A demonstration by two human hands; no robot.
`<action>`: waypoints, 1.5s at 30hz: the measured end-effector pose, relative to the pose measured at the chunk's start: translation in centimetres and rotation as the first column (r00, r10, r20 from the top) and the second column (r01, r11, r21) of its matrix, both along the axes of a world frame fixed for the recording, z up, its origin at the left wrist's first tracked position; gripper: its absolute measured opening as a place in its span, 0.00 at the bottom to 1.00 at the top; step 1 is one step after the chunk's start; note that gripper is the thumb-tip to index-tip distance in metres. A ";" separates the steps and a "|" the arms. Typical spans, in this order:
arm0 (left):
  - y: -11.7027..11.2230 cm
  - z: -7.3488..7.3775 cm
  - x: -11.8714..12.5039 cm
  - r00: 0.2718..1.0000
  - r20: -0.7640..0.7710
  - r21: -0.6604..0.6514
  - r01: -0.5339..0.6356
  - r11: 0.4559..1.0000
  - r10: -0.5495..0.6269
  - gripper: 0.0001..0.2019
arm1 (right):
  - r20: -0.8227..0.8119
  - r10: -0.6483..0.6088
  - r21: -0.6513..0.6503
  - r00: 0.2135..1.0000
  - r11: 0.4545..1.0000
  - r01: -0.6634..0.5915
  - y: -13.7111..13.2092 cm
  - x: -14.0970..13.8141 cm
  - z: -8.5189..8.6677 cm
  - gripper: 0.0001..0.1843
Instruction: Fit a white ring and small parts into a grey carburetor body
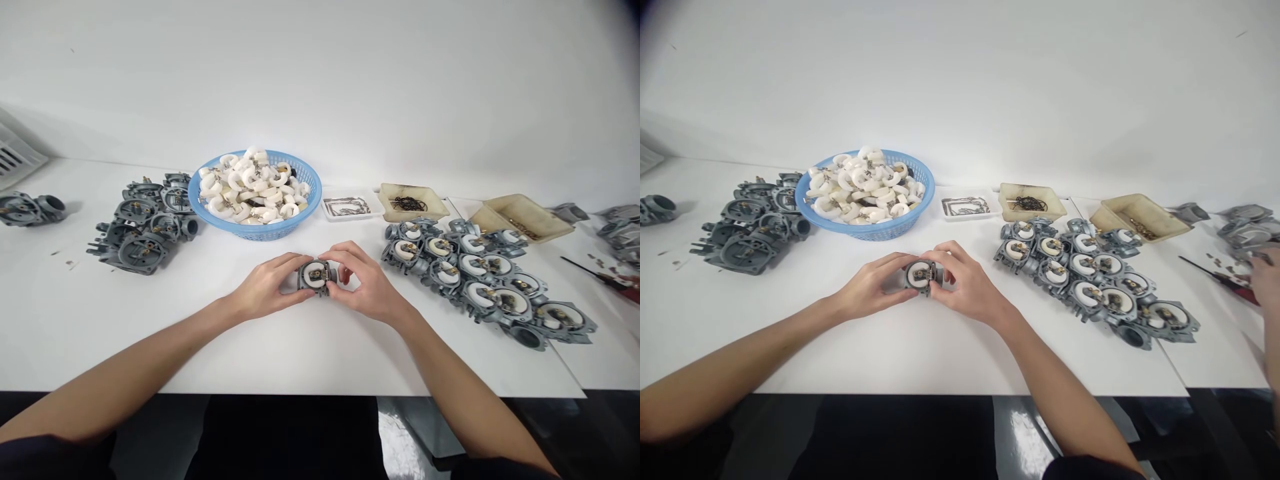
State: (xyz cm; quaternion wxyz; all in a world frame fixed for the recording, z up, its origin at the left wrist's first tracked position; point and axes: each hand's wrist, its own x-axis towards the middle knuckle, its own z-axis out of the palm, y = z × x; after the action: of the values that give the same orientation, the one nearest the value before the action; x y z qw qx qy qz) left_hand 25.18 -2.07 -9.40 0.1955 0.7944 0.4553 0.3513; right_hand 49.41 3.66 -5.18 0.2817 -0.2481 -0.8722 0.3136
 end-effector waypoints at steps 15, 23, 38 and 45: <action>0.0 0.1 0.0 1.000 -0.006 0.012 0.008 1.000 -0.008 0.26 | 0.028 0.035 -0.039 0.999 0.999 -0.033 -0.1 0.1 0.2 0.27; -0.1 0.2 0.0 1.000 -0.010 0.000 0.004 1.000 -0.004 0.27 | 0.004 0.003 -0.022 1.000 1.000 -0.003 -0.1 0.0 0.0 0.27; 0.0 0.2 0.1 1.000 -0.006 0.009 0.008 1.000 -0.008 0.27 | 0.011 0.015 -0.009 1.000 1.000 -0.015 0.0 0.1 -0.4 0.29; 0.0 0.2 0.1 1.000 -0.012 0.011 0.013 1.000 -0.013 0.27 | 0.011 0.019 -0.003 1.000 1.000 -0.019 0.1 0.0 -0.4 0.30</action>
State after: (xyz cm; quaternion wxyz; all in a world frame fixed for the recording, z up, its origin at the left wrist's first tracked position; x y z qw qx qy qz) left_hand 25.24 -2.07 -9.23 0.1905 0.8006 0.4494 0.3476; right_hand 49.45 3.74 -5.56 0.2735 -0.2421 -0.8757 0.3159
